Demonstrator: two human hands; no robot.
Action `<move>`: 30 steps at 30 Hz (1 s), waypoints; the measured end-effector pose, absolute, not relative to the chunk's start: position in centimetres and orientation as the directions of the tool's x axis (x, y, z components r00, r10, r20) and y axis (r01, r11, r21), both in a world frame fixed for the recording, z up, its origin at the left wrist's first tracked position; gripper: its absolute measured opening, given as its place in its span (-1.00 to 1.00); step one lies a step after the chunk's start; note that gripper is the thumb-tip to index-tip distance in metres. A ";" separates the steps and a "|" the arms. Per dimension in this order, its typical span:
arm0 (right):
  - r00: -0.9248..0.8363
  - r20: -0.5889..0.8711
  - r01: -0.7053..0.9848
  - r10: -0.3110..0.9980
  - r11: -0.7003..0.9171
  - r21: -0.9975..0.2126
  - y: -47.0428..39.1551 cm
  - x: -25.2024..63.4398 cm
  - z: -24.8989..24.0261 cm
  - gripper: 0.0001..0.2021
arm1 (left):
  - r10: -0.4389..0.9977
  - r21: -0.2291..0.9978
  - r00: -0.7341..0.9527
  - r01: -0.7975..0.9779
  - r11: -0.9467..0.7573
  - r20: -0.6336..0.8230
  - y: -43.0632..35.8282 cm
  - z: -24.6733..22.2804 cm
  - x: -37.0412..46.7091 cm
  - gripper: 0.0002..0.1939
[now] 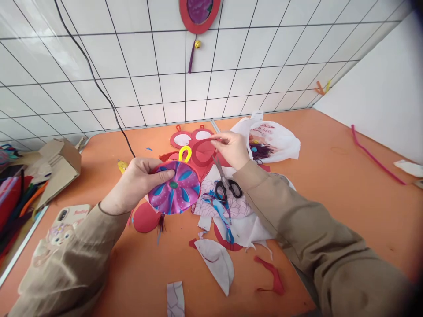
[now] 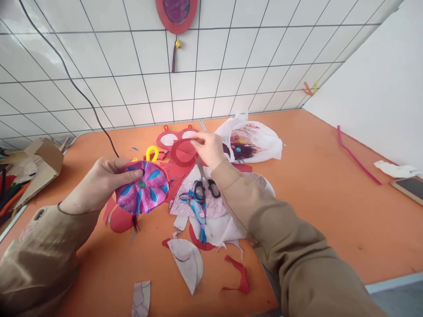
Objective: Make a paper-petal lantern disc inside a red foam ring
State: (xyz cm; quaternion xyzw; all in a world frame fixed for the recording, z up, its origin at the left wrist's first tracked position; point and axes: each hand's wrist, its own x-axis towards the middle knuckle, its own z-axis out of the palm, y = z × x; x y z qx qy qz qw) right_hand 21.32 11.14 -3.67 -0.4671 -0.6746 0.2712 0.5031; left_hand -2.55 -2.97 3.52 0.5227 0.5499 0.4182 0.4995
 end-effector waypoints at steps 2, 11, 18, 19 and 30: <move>-0.086 0.301 0.289 0.950 0.313 -0.905 11.8 21.2 -4.7 -0.92 | 0.994 0.983 0.040 0.158 0.098 -0.106 -3.0 3.6 -2.5 -0.78; -0.147 0.366 0.056 0.919 0.377 -0.924 12.3 21.4 -5.6 -0.83 | 0.993 0.983 0.017 0.139 0.117 -0.120 -3.0 3.6 -2.4 -0.79; -0.086 0.627 -0.186 0.774 0.606 -0.773 6.2 20.8 0.1 -0.78 | 0.971 0.966 0.005 0.102 0.236 -0.238 -2.3 1.8 -1.7 -0.77; -0.075 0.629 -0.193 0.774 0.608 -0.770 5.1 20.6 0.9 -0.76 | 0.968 0.967 -0.003 0.054 0.249 -0.249 -2.2 1.2 -1.4 -0.77; -0.466 0.486 -0.145 0.739 0.479 -0.866 1.4 19.0 1.0 -0.79 | 0.983 0.956 -0.070 -0.253 0.146 -0.168 -3.3 0.5 0.5 -0.70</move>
